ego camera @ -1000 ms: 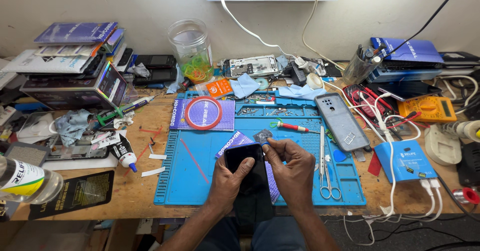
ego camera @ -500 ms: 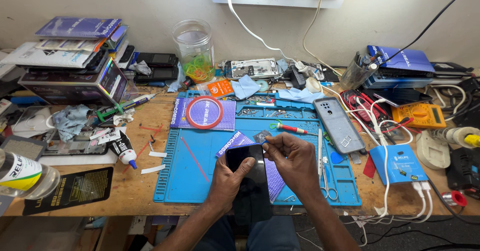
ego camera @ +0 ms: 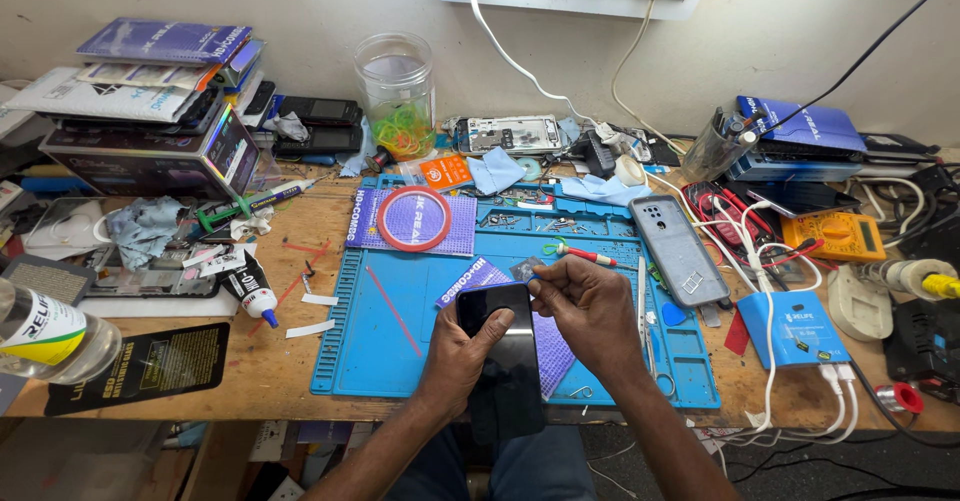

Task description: The person uses a blue plastic pry tool to separate the screen from the smartphone frame, then uses tweezers to remove a small internal component. The person continues to pry and separate the screen from the frame.

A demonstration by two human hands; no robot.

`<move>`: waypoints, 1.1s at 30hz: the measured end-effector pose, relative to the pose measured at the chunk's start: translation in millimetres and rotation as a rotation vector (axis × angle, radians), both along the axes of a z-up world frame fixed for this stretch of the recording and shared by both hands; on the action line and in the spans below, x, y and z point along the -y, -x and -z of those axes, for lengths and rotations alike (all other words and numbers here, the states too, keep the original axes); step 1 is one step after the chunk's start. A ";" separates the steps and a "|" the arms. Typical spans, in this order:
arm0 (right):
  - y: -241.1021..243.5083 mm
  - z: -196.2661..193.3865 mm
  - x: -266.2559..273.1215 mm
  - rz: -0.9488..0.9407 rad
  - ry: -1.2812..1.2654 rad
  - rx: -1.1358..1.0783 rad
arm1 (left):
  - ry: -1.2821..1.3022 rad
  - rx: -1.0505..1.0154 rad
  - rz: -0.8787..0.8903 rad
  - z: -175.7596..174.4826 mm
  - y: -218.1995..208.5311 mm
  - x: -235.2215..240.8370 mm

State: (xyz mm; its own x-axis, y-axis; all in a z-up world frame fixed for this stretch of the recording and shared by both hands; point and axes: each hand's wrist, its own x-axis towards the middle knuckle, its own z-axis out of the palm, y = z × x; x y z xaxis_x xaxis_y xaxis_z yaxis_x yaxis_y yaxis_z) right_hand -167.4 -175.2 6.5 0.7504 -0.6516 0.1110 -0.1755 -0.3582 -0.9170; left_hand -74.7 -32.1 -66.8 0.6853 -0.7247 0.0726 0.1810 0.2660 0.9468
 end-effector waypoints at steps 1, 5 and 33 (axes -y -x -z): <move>0.0 -0.4 0.5 -0.004 0.002 -0.002 | 0.001 0.007 -0.006 0.6 0.6 0.2; -1.0 -0.5 3.2 -0.038 -0.015 0.032 | -0.001 0.015 -0.008 -0.6 -0.6 0.7; 150.1 114.8 -107.8 0.141 -0.475 0.015 | -0.125 -0.118 0.260 82.9 92.7 -116.0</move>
